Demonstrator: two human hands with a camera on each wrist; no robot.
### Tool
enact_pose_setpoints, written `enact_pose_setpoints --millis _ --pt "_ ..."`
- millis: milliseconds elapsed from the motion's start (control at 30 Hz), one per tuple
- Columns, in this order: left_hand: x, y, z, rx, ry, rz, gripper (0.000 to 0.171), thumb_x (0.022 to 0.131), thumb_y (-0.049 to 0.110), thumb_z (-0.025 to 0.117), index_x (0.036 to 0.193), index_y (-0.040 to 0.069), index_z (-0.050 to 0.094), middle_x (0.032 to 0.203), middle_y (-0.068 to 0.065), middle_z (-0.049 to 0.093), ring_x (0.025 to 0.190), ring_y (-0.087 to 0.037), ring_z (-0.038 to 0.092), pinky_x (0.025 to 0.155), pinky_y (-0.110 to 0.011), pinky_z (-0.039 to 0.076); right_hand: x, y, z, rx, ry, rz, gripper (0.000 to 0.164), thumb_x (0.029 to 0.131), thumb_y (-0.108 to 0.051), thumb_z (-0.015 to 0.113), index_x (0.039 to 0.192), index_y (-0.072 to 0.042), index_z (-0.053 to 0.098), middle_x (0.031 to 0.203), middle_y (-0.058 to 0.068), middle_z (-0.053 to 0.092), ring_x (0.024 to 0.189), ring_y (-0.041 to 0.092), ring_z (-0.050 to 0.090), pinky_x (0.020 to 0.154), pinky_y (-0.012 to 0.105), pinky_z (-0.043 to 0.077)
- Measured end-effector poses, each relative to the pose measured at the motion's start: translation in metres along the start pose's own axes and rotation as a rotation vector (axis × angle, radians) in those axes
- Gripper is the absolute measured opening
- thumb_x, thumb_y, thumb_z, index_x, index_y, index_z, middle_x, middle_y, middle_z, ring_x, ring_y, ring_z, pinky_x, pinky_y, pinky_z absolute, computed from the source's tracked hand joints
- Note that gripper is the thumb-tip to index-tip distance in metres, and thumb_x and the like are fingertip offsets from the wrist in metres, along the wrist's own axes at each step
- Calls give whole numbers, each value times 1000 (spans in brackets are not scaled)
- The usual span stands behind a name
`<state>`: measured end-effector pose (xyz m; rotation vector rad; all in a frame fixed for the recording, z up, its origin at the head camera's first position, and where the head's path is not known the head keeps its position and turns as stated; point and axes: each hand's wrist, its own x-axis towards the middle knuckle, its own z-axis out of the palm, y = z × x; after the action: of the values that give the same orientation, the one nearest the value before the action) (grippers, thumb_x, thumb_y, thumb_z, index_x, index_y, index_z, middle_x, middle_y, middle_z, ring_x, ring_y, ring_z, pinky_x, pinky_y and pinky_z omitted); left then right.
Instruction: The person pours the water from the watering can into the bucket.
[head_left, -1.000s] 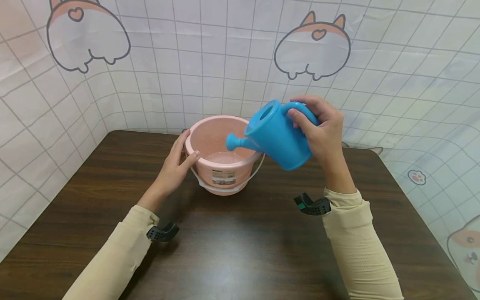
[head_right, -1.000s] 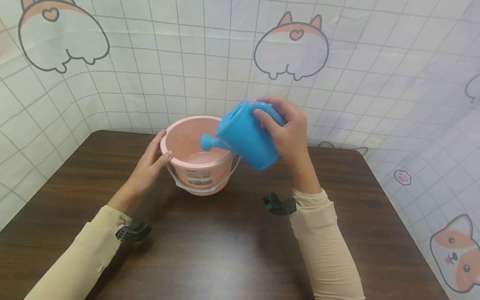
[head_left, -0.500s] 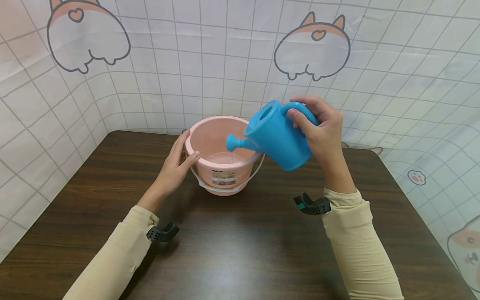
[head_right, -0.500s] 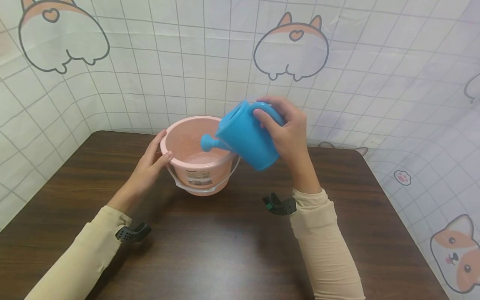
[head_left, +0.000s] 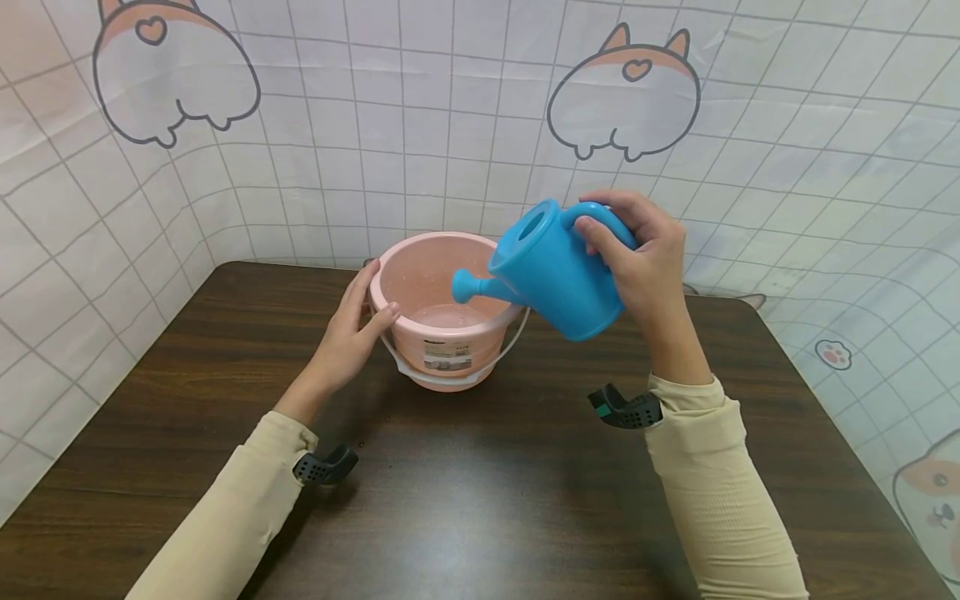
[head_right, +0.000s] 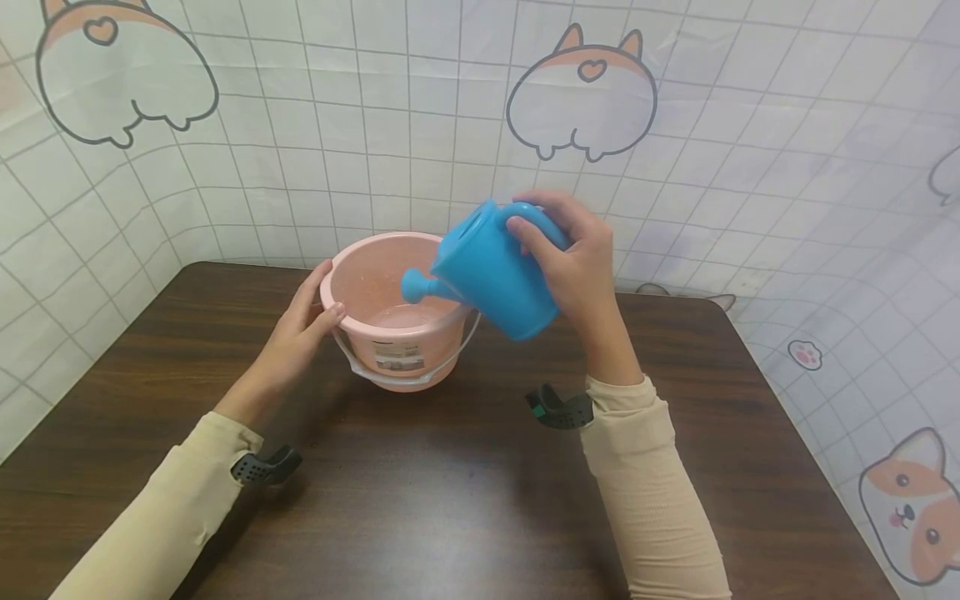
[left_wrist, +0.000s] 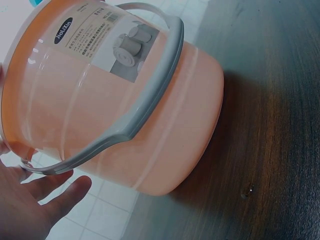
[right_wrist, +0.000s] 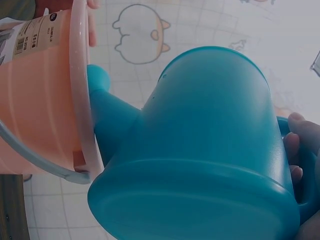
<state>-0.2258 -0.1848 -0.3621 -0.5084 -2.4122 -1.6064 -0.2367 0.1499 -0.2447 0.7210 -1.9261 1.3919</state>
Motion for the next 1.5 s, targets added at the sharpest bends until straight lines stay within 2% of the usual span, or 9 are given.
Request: enact_pose_setpoints --millis 367,667,1133,1267,1500 --pt "0 2 0 15 -5 -5 69 97 22 52 156 21 16 162 -5 15 139 -31 35 112 -53 31 2 0 0 24 -10 -7 21 90 -3 65 110 3 68 71 -17 60 65 6 57 66 24 48" --pt "-8 36 -2 4 -14 -14 67 97 14 49 154 2 16 160 -19 15 139 -40 31 113 -55 29 4 -2 0 16 -27 -12 22 89 -2 65 111 4 68 72 -17 60 66 6 58 72 24 50" --pt "-9 38 -2 25 -12 2 66 97 12 48 153 -1 16 159 -22 15 139 -40 29 112 -53 29 7 -3 0 22 -53 -29 21 89 0 64 110 5 67 71 -16 59 66 6 57 71 24 49" --pt "-8 35 -2 22 -9 5 67 97 14 48 154 0 16 159 -21 15 139 -40 29 112 -54 28 8 -4 0 10 -58 -23 21 89 -1 65 110 4 68 71 -17 59 66 6 57 71 24 50" --pt "0 1 0 23 2 11 69 97 20 52 156 17 16 162 -8 15 139 -32 33 110 -54 33 9 -5 0 -3 -61 -22 20 89 -3 66 108 2 69 69 -16 58 64 6 56 69 23 49"
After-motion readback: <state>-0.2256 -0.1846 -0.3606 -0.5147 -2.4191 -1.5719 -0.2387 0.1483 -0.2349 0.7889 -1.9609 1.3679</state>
